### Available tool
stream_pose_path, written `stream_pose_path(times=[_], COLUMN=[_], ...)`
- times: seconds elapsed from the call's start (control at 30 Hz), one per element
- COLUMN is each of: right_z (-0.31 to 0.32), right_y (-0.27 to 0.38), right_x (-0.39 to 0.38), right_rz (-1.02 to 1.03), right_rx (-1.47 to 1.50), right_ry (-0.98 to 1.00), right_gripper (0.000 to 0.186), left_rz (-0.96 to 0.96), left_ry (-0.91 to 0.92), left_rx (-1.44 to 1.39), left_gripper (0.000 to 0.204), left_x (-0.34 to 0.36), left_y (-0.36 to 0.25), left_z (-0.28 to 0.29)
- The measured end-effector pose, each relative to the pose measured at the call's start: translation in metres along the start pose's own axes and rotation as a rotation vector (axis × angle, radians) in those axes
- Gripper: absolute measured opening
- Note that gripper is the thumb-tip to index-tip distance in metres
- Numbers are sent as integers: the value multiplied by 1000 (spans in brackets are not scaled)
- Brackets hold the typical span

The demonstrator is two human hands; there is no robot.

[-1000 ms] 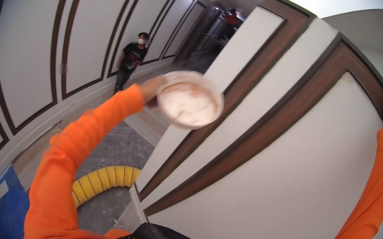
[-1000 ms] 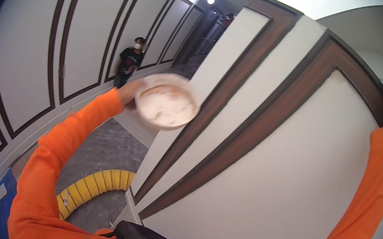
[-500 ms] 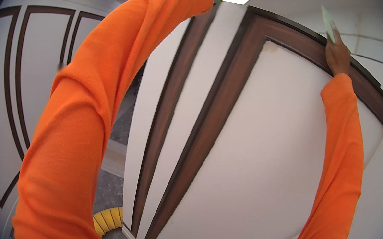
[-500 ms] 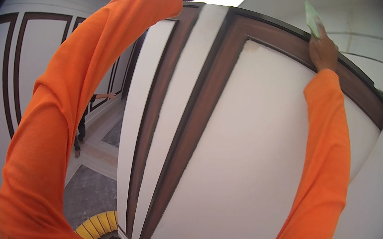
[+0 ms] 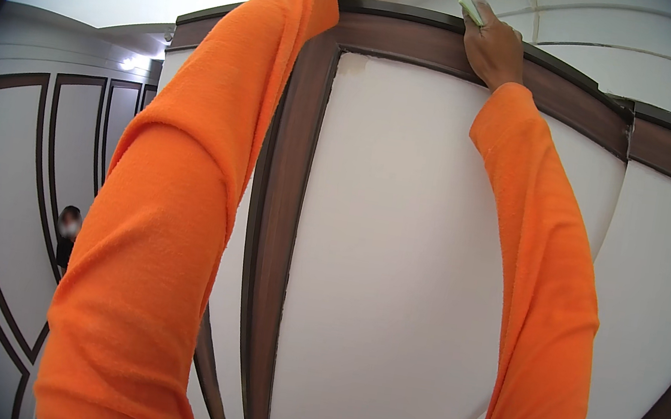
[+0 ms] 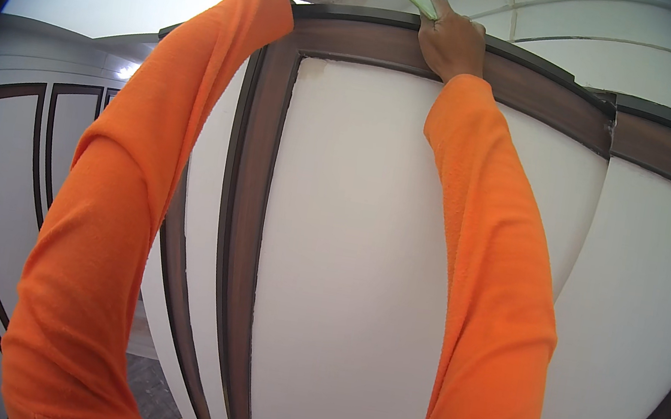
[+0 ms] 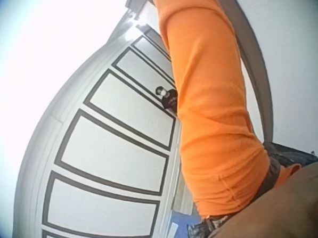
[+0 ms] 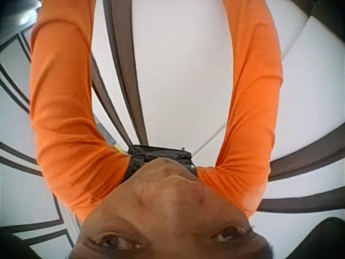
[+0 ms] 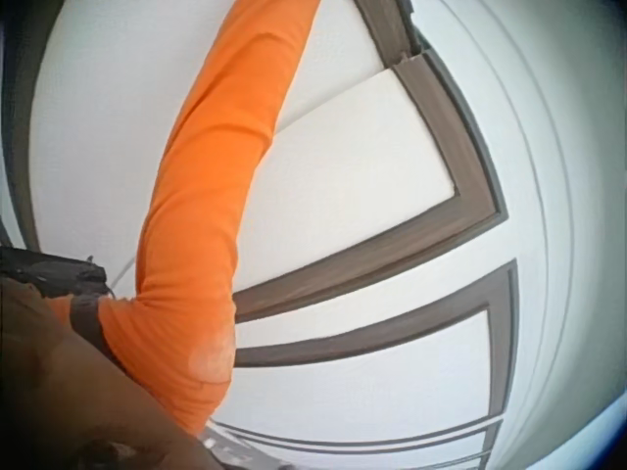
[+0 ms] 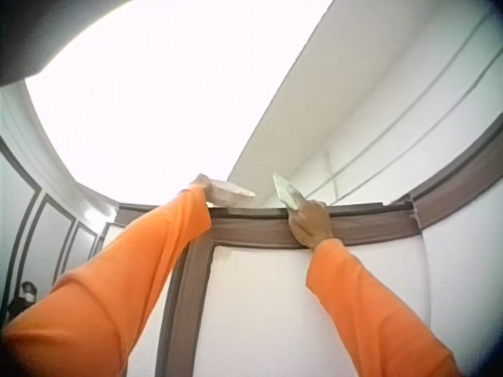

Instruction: The person applies plaster to a section of the wall between wooden trims using a putty knife, holding a container of plaster in the other hand.

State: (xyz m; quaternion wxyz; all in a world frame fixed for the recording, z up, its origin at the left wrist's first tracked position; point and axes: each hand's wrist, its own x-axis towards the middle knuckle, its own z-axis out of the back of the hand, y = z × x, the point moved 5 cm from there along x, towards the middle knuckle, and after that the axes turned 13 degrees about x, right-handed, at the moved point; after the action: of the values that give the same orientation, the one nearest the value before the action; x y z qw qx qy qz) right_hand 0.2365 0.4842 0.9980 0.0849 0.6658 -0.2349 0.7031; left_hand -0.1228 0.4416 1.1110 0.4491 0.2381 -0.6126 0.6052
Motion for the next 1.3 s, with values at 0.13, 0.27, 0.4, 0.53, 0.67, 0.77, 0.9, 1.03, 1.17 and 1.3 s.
stream_pose_path(times=[0.13,0.27,0.4,0.53,0.67,0.77,0.9,1.03,1.17,1.3], right_z=[-1,4,4,15,33,20,-2,-29,-47,-59], right_y=[-2,-1,5,16,47,106,128,135,143,141], right_x=[-2,-3,-8,-13,-42,-112,-148,-155,-151,-148], right_rz=[19,79,101,298,507,516,542,598,582,581], right_rx=[49,51,130,77,190,272,20,-75,-105,-143], right_ry=[-36,-75,-60,-183,-262,12,221,217,164,154], right_gripper=[44,44,41,39,42,53,61,51,49,49], left_rz=[-25,-47,-52,-68,-70,-65,-84,-97,-110,-128], left_ry=[18,32,47,61,79,80,80,84,91,102], left_rx=[25,43,54,40,31,57,51,59,72,77], left_gripper=[64,66,67,69,70,72,73,75,76,78], left_x=[3,2,-2,-1,-1,0,1,2,4,8], left_y=[6,10,22,20,22,34,25,24,29,27], left_z=[-3,2,2,0,-6,-1,-5,-6,-9,-12])
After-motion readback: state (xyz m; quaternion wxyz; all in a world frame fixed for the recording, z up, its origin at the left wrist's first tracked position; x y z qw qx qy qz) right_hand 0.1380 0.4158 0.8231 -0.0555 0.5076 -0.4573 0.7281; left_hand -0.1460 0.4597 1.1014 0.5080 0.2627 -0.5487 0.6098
